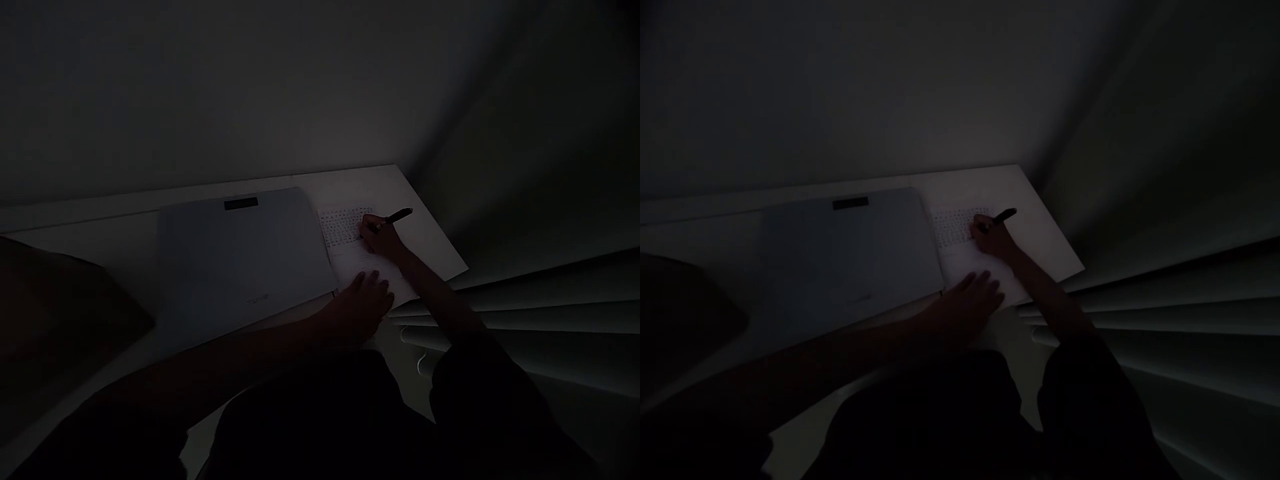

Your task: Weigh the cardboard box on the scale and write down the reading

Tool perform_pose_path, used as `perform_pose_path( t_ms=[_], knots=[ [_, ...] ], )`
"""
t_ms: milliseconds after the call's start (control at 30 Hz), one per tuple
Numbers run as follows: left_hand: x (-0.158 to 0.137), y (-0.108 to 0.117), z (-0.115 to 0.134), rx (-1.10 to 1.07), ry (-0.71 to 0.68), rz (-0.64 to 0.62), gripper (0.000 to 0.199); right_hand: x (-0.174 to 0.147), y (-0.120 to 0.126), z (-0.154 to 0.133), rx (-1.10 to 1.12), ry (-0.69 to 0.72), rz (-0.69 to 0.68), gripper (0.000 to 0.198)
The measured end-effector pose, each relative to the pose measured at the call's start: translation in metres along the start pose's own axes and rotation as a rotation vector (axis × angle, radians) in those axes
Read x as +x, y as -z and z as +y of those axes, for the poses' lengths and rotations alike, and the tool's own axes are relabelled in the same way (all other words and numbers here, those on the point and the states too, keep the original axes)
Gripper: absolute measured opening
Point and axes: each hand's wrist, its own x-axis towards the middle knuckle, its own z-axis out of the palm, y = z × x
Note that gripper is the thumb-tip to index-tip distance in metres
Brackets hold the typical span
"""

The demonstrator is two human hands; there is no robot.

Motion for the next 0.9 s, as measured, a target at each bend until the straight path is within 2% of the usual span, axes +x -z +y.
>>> perform_pose_path(
  t_ms=[267,400,500,700,900],
  knots=[
    [-0.001,0.001,0.001,-0.005,0.002,0.007,0.049,0.000,-0.002,-0.001,-0.038,-0.002,-0.004,0.037],
    [-0.002,-0.009,0.001,0.007,-0.010,0.074,0.052,0.000,0.000,0.002,-0.065,0.058,0.002,0.042],
    [-0.003,-0.014,0.001,0.004,-0.008,0.097,0.051,0.001,0.001,0.003,-0.045,0.033,-0.009,0.041],
    [-0.002,-0.004,0.000,0.006,-0.005,0.022,0.052,0.000,0.000,-0.001,-0.052,0.020,0.006,0.038],
    [-0.001,-0.001,-0.001,0.013,-0.007,0.022,0.051,-0.002,0.000,-0.004,-0.004,0.000,-0.018,0.035]
  ],
)
